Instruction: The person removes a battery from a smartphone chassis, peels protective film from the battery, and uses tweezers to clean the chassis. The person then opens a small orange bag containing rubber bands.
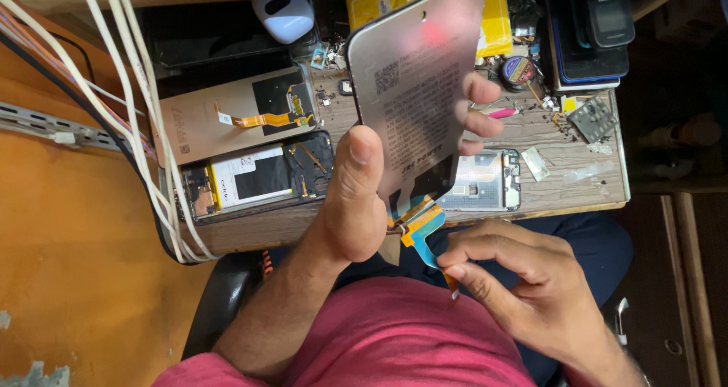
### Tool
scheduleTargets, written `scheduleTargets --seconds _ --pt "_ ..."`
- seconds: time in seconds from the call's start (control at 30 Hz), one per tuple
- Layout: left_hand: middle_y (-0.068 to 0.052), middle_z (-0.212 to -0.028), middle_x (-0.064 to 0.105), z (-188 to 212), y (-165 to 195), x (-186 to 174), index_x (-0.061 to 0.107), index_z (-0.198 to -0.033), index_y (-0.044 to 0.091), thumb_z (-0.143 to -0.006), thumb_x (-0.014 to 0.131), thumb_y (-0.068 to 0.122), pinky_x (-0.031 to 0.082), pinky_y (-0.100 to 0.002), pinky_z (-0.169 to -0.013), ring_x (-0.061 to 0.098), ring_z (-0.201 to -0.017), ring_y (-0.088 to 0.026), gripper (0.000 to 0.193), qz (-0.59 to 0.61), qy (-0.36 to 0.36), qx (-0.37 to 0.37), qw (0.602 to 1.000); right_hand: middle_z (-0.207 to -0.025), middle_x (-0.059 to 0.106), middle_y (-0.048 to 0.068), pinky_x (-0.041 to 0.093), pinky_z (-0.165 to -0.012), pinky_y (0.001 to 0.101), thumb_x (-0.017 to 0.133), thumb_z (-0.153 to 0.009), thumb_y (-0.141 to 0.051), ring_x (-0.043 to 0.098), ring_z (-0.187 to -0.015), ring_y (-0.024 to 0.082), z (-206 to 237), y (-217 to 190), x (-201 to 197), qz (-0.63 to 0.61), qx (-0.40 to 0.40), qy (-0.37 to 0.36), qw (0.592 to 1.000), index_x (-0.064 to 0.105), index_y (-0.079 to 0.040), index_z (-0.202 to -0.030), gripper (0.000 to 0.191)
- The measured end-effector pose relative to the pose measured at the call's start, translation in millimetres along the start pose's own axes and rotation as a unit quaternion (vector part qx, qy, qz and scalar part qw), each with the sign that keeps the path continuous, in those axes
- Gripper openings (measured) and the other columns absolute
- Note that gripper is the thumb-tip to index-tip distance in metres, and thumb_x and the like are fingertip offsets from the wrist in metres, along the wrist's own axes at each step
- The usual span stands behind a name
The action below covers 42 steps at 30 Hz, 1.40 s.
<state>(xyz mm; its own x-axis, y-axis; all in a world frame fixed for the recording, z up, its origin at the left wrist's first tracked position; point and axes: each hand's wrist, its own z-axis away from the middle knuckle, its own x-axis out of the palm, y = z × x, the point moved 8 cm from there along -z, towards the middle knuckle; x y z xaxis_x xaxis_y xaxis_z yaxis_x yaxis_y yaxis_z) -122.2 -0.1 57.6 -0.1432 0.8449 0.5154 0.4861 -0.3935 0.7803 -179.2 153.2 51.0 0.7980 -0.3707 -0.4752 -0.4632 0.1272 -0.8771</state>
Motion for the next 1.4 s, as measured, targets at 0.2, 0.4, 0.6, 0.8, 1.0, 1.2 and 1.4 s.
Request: scheduleTargets --seconds 0.2,0.4,0.6,0.8,1.0,1.2,1.4 --pt "-0.017 -0.143 0.051 1 1 1 0.043 -0.151 -0.006 -0.111 0.038 0.074 0.049 -0.035 -0.108 0.057 -0.125 -0.021 0.09 -0.004 -0.006 0.003 1.0 -0.09 0.077 0.005 0.059 -0.067 0.0243 0.076 -0.087 -0.009 0.072 -0.076 0.014 -3 0 2 -0.002 0.052 -0.001 0.999 0.073 -0.004 -0.098 0.012" --pt "-0.017 -0.143 0.051 1 0 0 0.043 -0.15 -0.006 -0.111 0.036 0.072 0.049 -0.035 -0.107 0.058 -0.124 -0.021 0.088 -0.01 -0.006 0.01 1.0 -0.103 0.067 0.008 0.058 -0.077 0.0269 0.075 -0.086 -0.006 0.071 -0.092 0.016 -3 -30 -5 0.075 -0.077 0.037 0.994 0.072 -0.007 -0.101 0.015" --pt "-0.017 -0.142 0.051 2 -3 -1 0.043 -0.15 -0.007 -0.112 0.037 0.072 0.049 -0.035 -0.107 0.057 -0.124 -0.021 0.088 -0.006 -0.005 0.009 1.0 -0.117 0.07 0.011 0.057 -0.086 0.0316 0.076 -0.085 -0.005 0.071 -0.102 0.02 -7 -42 -4 0.108 -0.127 0.028 0.986 0.07 -0.009 -0.099 0.016" --pt "-0.016 -0.142 0.051 2 -4 0 0.044 -0.15 -0.007 -0.113 0.037 0.071 0.049 -0.034 -0.107 0.058 -0.124 -0.02 0.087 0.0 -0.007 0.01 1.0 -0.11 0.074 0.008 0.057 -0.093 0.0349 0.073 -0.086 -0.004 0.072 -0.106 0.024 -9 -45 -5 0.097 -0.133 0.031 0.986 0.069 -0.006 -0.099 0.014" --pt "-0.017 -0.142 0.052 2 -4 0 0.043 -0.15 -0.009 -0.112 0.039 0.07 0.049 -0.034 -0.108 0.058 -0.123 -0.021 0.088 0.01 -0.007 0.007 1.0 -0.1 0.078 0.005 0.059 -0.088 0.031 0.075 -0.087 -0.004 0.076 -0.099 0.02 -9 -42 -6 0.079 -0.095 0.044 0.991 0.071 -0.006 -0.098 0.012" --pt "-0.017 -0.142 0.052 2 -5 1 0.042 -0.151 -0.009 -0.112 0.04 0.07 0.049 -0.034 -0.108 0.058 -0.124 -0.02 0.087 0.018 -0.005 0.008 1.0 -0.096 0.078 0.004 0.06 -0.082 0.0278 0.076 -0.086 -0.003 0.078 -0.092 0.016 -9 -41 -8 0.08 -0.07 0.053 0.993 0.074 -0.005 -0.099 0.013" --pt "-0.017 -0.142 0.051 2 -6 0 0.042 -0.151 -0.008 -0.112 0.04 0.069 0.048 -0.034 -0.107 0.057 -0.123 -0.02 0.087 0.029 0.0 0.009 1.0 -0.095 0.079 0.005 0.06 -0.076 0.026 0.078 -0.085 -0.005 0.075 -0.088 0.015 -7 -35 -9 0.067 -0.036 0.051 0.996 0.075 -0.005 -0.1 0.015"
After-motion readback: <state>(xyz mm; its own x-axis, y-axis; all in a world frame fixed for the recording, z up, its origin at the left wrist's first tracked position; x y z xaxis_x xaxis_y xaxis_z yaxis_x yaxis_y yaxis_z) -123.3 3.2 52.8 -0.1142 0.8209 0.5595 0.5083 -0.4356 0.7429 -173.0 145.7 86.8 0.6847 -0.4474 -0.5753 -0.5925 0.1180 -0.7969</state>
